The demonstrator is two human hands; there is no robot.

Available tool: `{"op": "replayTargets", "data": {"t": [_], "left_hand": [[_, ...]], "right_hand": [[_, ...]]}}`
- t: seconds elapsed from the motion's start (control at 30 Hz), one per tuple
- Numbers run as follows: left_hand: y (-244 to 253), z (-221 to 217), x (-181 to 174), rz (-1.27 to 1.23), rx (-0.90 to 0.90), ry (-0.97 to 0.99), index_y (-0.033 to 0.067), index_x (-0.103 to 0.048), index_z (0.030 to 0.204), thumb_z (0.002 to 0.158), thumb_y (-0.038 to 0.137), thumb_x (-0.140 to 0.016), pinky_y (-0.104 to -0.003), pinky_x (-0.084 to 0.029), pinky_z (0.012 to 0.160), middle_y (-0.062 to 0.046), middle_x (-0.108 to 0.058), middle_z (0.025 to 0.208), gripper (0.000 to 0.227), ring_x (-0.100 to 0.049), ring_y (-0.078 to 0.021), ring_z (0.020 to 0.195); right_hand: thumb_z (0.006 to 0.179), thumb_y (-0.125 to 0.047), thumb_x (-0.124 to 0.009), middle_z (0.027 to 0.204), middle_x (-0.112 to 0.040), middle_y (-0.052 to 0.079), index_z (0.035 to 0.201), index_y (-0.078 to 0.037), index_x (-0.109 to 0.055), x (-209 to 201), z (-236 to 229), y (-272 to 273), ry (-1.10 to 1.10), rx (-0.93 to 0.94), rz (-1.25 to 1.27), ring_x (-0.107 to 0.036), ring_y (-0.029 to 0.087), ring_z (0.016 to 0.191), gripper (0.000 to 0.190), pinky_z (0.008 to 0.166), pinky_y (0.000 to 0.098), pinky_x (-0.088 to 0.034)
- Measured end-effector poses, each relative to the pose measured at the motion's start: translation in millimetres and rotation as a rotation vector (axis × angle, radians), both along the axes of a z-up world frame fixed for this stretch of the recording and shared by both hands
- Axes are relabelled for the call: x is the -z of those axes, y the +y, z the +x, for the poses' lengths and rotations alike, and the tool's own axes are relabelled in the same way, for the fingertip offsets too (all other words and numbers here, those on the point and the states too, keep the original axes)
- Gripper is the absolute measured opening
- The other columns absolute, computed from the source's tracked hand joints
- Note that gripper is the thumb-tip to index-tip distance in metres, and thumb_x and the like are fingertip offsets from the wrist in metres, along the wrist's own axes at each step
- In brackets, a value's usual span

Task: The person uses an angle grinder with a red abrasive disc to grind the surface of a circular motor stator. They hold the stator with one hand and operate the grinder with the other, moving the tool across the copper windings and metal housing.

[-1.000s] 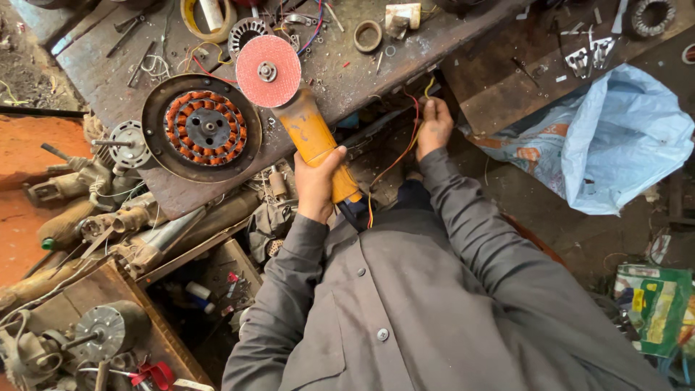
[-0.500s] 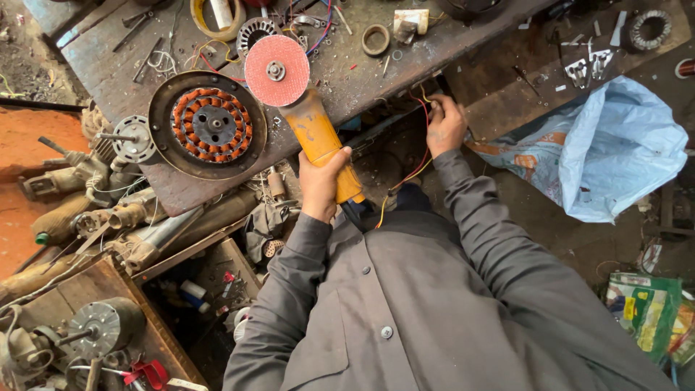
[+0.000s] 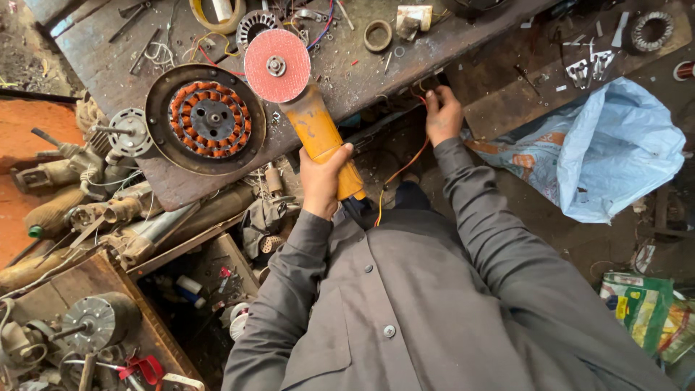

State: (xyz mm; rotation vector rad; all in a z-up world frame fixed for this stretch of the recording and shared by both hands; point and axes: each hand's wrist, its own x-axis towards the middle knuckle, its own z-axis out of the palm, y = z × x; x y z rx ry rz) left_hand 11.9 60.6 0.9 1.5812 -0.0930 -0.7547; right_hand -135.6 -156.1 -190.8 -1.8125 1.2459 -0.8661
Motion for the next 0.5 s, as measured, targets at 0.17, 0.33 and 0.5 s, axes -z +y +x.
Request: {"op": "replayTargets", "data": {"t": [0.17,0.33,0.5], "left_hand": [[-3.5,-1.5,-4.4,-0.001,-0.005,-0.01,0.001,-0.051,0.12,0.076,0.013,-0.087,-0.032,-0.059,0.076,-0.008,-0.067,0.102,0.058,-0.068,-0.0164,0.084],[-2.7,-1.9,-8.2,-0.073,0.014,0.037,0.0004,-0.051,0.118,0.077,0.017,-0.089,-0.033,-0.059,0.073,-0.008,-0.066,0.099,0.058,-0.067,-0.017,0.082],[-3.8,0.3,-9.2,-0.092,0.025,0.012,0.0012,-0.053,0.115,0.077,0.018,-0.089,-0.033,-0.058,0.072,-0.007,-0.066,0.097,0.055,-0.067,-0.0165,0.081]], "right_hand": [[0.102,-0.03,-0.07,0.098,-0.076,0.02,0.112,0.002,-0.067,18.3,-4.5,-12.3,-0.158,-0.027,0.352,-0.072,0.029,0.088,0.033,0.077,0.0381,-0.055],[0.1,-0.021,-0.079,0.112,-0.07,0.016,0.12,-0.001,-0.069,-32.0,-26.5,18.4,0.085,0.132,-0.25,-0.065,0.028,0.1,0.03,0.085,0.0401,-0.053],[0.099,-0.01,-0.066,0.122,-0.067,0.01,0.14,-0.005,-0.053,-128.6,-39.4,105.3,-0.233,-0.462,0.343,-0.066,0.017,0.102,0.044,0.088,0.031,-0.056]]}}
